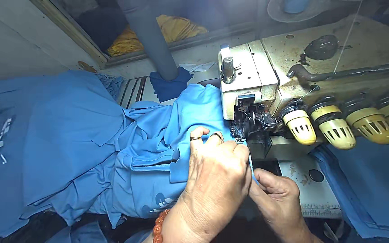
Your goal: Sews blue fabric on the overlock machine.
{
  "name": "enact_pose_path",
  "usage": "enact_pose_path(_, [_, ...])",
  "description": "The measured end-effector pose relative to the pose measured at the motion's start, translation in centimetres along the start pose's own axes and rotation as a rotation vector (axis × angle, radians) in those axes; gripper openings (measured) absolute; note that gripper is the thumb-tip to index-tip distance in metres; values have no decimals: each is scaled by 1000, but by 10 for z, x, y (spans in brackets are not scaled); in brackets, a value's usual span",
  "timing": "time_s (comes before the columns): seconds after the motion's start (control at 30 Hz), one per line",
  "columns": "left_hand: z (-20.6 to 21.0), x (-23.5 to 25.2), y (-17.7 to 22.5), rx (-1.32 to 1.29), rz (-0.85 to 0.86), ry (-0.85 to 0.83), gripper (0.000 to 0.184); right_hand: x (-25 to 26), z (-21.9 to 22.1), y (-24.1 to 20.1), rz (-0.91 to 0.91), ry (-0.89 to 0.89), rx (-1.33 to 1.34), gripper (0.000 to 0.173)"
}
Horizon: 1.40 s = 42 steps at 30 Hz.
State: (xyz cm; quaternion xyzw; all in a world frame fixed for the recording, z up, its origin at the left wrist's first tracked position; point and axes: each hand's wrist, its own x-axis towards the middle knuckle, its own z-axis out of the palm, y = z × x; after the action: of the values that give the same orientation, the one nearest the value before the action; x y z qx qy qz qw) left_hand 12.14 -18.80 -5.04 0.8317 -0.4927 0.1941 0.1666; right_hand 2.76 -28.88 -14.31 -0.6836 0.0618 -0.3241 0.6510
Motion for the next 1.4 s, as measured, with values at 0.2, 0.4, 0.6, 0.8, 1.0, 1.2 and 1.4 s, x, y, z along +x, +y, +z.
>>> enact_pose_path(0.2, [-15,-27,-13,-77,-78,-70,15,-7,-12,-11,170,-58,199,12])
enact_pose_path(0.4, [-19,-49,-7,-284,-68,30,14,-19,-15,-14,214,-40,350,19])
enact_pose_path(0.6, [-4,-43,-1,-134,56,55,16,-21,-9,-13,217,-30,398,26])
enact_pose_path(0.8, [1,-12,-11,21,179,64,17,-11,12,-13,219,12,417,12])
enact_pose_path(1.0, [-2,-6,-21,19,225,-10,18,-11,29,-16,202,73,416,14])
enact_pose_path(1.2, [8,-7,-31,-21,126,93,19,-12,42,-18,178,-16,414,15])
enact_pose_path(1.4, [14,-12,-37,-53,-205,88,23,-14,40,-27,303,-200,372,14])
